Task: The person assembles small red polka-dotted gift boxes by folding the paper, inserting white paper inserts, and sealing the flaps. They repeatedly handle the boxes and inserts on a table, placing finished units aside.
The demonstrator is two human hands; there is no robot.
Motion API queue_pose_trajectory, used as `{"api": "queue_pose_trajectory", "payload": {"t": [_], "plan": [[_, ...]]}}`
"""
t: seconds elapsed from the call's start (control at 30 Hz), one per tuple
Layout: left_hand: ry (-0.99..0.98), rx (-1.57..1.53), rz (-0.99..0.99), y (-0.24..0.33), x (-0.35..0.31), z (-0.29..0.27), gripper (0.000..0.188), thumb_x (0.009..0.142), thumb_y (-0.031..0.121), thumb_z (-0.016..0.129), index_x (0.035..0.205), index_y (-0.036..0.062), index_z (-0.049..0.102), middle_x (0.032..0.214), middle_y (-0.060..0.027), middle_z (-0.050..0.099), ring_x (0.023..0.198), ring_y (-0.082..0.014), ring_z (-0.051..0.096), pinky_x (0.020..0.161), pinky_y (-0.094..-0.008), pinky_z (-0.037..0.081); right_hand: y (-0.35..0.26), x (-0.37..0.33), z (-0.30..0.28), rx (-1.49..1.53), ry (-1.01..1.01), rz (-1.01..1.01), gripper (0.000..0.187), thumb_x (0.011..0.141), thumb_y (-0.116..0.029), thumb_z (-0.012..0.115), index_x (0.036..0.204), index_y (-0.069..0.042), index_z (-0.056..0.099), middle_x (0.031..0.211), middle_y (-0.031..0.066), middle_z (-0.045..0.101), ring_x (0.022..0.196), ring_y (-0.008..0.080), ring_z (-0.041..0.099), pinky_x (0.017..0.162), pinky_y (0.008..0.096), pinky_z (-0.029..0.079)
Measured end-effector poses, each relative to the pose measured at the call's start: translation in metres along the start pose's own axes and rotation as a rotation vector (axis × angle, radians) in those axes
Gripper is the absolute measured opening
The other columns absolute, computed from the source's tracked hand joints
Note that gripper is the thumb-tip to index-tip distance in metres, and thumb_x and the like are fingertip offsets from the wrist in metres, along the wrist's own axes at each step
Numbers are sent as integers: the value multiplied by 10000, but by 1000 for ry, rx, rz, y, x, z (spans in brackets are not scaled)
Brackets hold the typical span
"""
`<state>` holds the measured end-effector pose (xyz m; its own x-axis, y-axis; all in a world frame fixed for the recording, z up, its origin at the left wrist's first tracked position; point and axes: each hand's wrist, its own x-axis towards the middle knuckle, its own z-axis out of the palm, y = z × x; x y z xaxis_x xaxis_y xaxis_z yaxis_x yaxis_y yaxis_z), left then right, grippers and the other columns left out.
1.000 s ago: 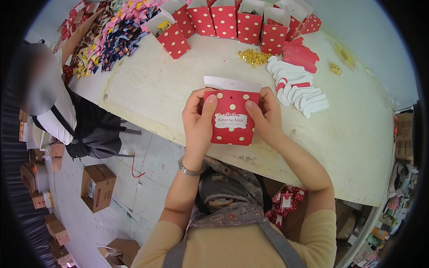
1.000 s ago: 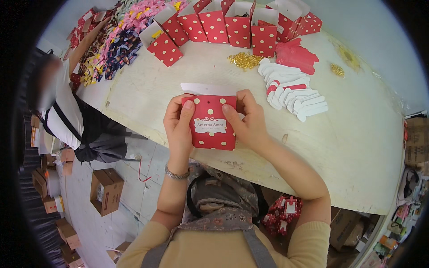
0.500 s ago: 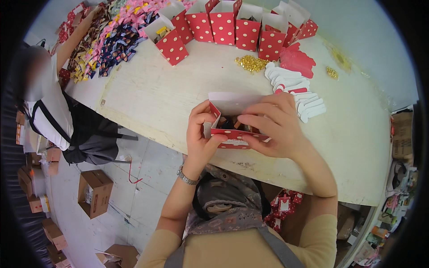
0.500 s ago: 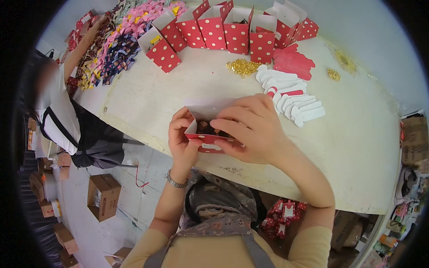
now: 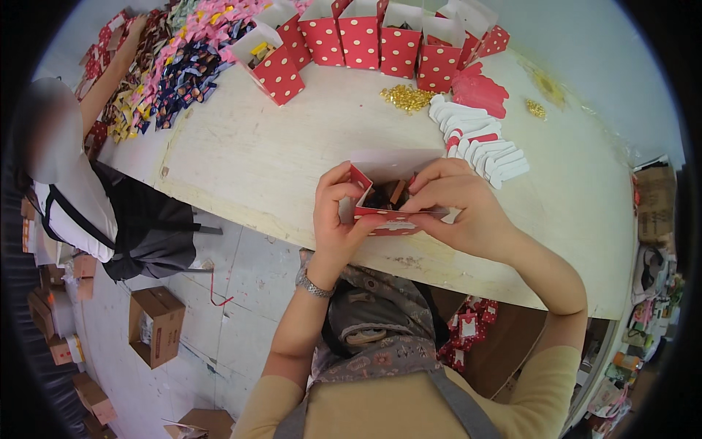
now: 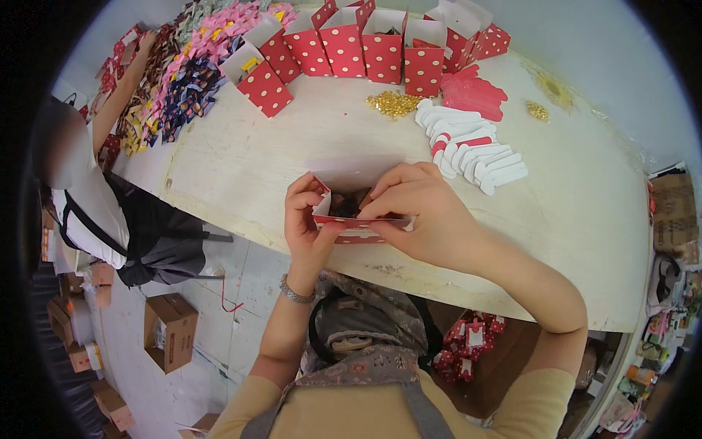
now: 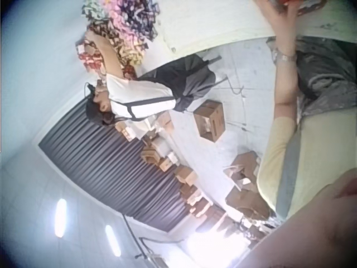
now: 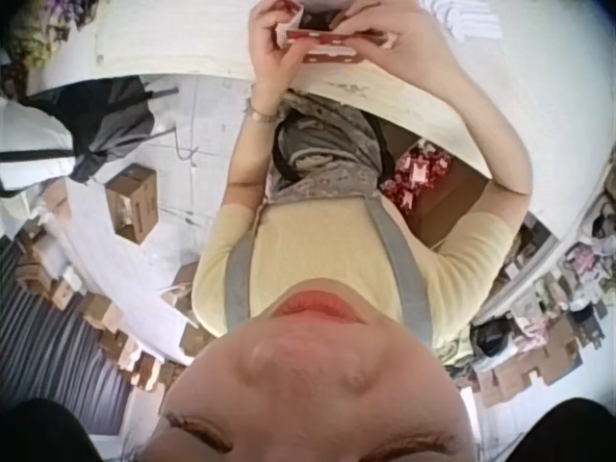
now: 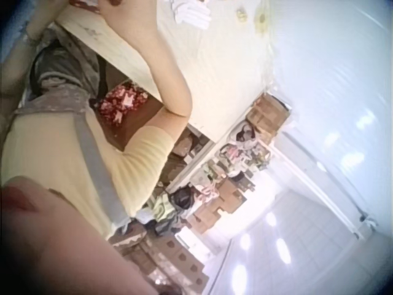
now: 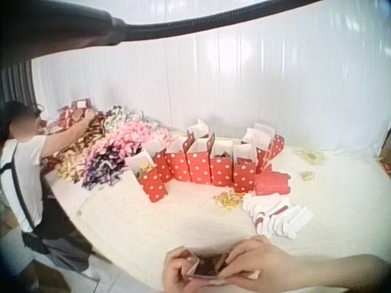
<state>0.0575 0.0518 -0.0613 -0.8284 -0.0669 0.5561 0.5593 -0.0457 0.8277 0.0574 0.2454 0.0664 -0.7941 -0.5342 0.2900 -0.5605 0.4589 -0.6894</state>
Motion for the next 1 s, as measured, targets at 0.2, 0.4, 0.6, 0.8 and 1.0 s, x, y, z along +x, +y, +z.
{"api": "queue_pose_trajectory", "payload": {"t": [0.2,0.4,0.6,0.8,1.0], "plan": [[-24,-18,-22,-2,0,-5,466,684,56,801,1044,62,506,1336,-176,440,1174,-265,495,980,-376,413,4,-14,-12,823,134,77,104,689,-43,759,742,-76,676,1021,58,690,1077,252,529,902,419,406],[-42,-187,-87,11,12,3,398,810,67,693,1117,57,442,1374,-179,421,1231,-255,460,1009,-372,385,63,-34,2,252,236,-199,431,652,-158,845,983,-109,573,1272,168,553,1229,342,440,1001,463,354],[92,-347,-296,16,15,6,173,921,134,590,1035,16,535,1232,-135,531,1081,-170,520,935,-305,414,74,-18,49,352,365,-96,421,714,-121,807,1016,-63,521,1122,151,571,1067,271,551,895,352,436],[146,-6,-299,24,33,14,122,932,96,579,883,-14,597,908,-18,586,801,-65,510,728,-215,429,81,-9,56,166,492,-104,220,782,-53,725,913,-19,551,888,162,587,796,240,596,696,289,478],[138,99,-513,27,47,19,150,926,132,605,865,-2,576,837,4,572,688,-21,472,604,-165,396,68,4,62,673,643,79,201,851,-47,669,1009,-9,550,828,43,549,754,105,547,689,239,463]]}}
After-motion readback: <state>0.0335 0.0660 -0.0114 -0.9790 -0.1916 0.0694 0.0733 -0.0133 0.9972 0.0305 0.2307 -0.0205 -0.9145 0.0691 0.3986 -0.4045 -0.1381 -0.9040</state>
